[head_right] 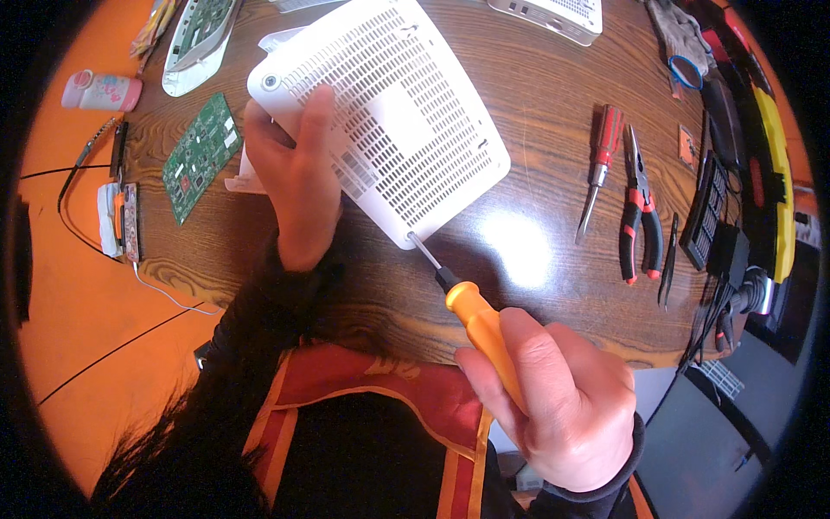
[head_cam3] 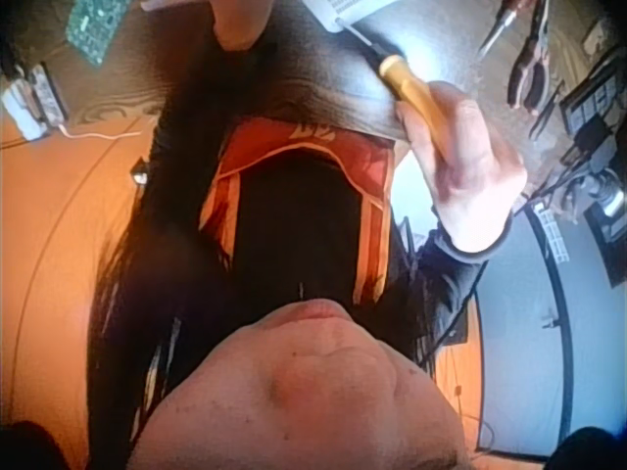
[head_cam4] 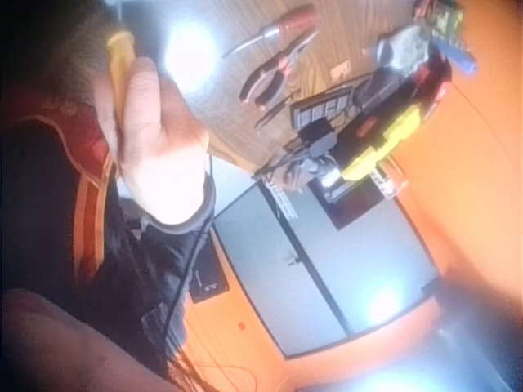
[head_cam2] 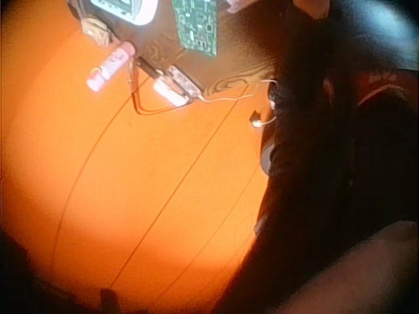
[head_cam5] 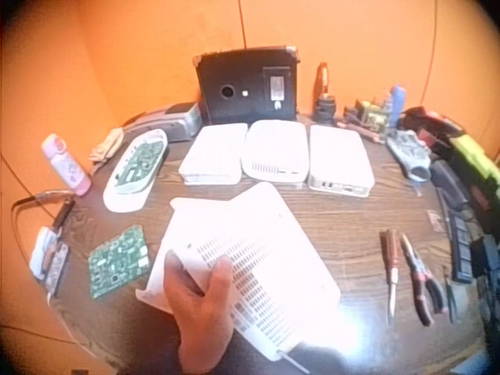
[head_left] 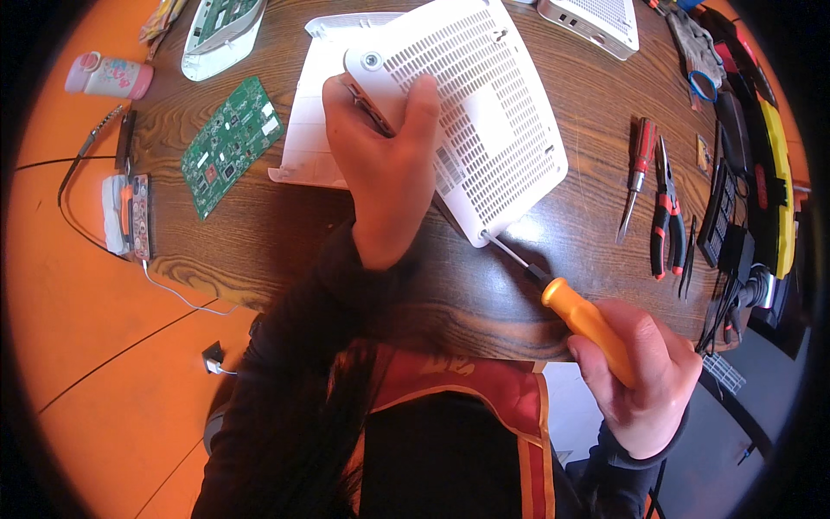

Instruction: The person disassembles several white electronic devices on a wooden table using screwdrivers and pliers. They remove screws, pry open casings, and separate internal circuit boards from the housings, placing components on the table.

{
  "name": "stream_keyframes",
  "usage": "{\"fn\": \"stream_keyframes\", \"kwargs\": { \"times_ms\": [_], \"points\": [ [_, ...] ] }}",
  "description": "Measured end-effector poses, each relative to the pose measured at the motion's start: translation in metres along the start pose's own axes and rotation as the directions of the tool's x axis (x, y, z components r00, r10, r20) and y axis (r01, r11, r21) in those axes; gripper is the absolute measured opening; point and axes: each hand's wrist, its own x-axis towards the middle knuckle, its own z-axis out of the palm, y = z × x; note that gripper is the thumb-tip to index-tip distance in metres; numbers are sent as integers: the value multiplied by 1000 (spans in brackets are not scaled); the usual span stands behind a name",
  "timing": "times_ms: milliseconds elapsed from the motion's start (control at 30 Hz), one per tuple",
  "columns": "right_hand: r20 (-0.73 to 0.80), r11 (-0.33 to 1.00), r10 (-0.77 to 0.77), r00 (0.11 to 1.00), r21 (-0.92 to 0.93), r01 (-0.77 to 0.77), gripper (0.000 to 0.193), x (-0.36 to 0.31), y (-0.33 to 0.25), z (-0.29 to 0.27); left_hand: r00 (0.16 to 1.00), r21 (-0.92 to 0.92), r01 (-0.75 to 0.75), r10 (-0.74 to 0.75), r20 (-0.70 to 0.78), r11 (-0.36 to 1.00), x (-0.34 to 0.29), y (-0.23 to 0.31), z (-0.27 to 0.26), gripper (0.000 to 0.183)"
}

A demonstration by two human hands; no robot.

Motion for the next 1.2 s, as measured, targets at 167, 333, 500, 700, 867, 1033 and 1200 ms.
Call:
{"fn": "stream_keyframes", "kwargs": {
  "times_ms": [167, 333, 500, 700, 867, 1033, 1200],
  "points": [
    [78, 969, -237, 968, -56, 241, 28, 8, 7, -4, 1000, -2, -20, 20, -18, 1000, -2, 1, 2, 30],
    [263, 822, -421, 868, -294, 488, 28, 9, 2, -9, 999, -7, -43, 43, -17, 999, 0, 1, 3, 30],
    [264, 789, -453, 851, -327, 521, 28, 8, 13, -11, 1000, -37, -9, 8, -30, 999, 1, 2, 0, 31],
    [-376, 999, -32, 926, 15, 41, 28, -21, 37, 0, 997, -44, -77, 75, -31, 996, 3, 2, -3, 31],
    [-495, 987, 142, 857, 7, -160, 37, -27, 68, 59, 999, -183, 31, -33, -6, 983, 1, 7, -9, 29],
    [-499, 987, 141, 855, 4, -160, 43, -27, 79, 82, 998, -285, 55, -49, 27, 957, -5, 19, -10, 34],
    [-420, 989, 138, 897, 17, -144, 38, -20, 80, 86, 977, -354, 213, -200, 73, 911, -19, 31, -10, 30]
  ]
}}
